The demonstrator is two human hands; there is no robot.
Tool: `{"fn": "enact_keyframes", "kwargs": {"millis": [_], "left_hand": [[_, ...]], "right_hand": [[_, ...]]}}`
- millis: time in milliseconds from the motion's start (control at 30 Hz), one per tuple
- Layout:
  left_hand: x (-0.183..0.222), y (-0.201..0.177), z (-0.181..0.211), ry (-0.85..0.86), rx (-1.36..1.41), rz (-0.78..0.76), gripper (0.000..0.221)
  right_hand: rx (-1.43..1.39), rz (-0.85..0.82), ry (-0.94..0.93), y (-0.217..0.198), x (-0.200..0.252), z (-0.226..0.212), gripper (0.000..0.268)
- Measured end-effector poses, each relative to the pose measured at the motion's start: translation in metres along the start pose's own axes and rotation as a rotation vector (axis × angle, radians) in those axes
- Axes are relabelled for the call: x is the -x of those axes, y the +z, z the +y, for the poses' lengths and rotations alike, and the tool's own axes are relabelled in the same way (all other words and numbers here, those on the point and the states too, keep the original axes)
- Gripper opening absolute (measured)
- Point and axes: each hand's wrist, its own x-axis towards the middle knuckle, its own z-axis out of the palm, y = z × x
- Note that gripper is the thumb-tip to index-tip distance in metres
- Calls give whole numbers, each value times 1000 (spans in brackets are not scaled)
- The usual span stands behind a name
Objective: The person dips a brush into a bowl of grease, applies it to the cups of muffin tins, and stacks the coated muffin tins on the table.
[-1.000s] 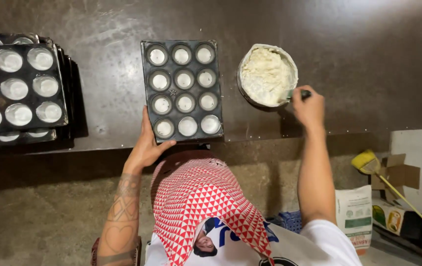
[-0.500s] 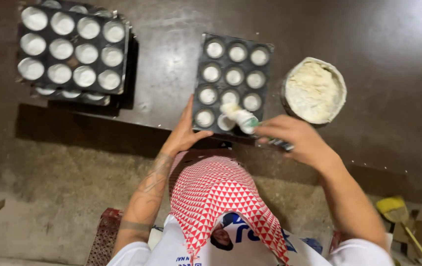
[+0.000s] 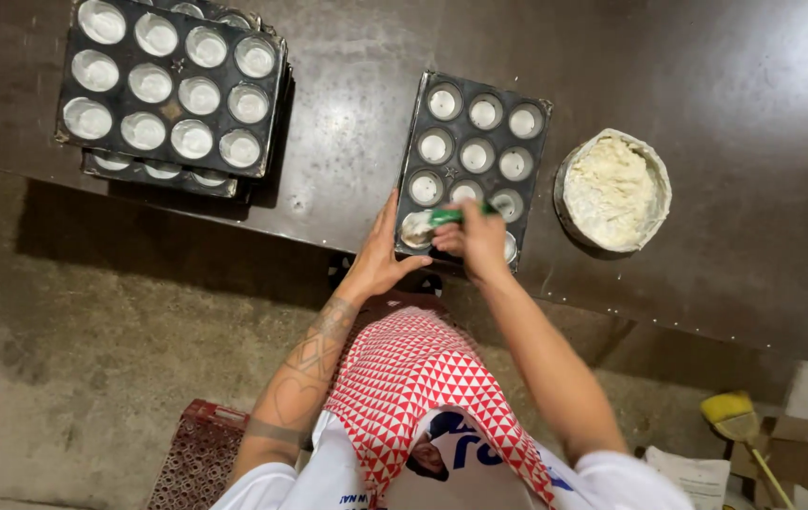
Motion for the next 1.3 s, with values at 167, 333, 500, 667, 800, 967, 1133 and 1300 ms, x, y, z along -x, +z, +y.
{"fn": "enact_keyframes", "kwargs": {"millis": [167,333,500,667,800,967,1133,1300], "left_hand": [[-1,-5,15,-35,-5,-16,126],[-10,1,36,-125,-24,25,132],[-14,0,42,-139,-61,5,135],[-13,-4,44,-232,-95,-33,137],[-11,-5,40,-155,-135,-23,136],[-13,-5,43,-219,-94,-37,135],[-12,-5,42,-208,-81,-51,137],[-10,-4,36,-164,-87,-43,136]], "right_hand": [[-279,-64,-165,-88,81,-20,50],[498,324,-654,-188,118,-91,26],[922,695,-378,-270,61,-84,22],[942,674,-491,-298,7,-34,24],[626,647,-372,-260,55,-64,27],[849,56,-682,-175,111,-139,15],[1537,-548,-922,-106,94,-181,57],[1571,-587,-691,-82,19,-134,24]]}}
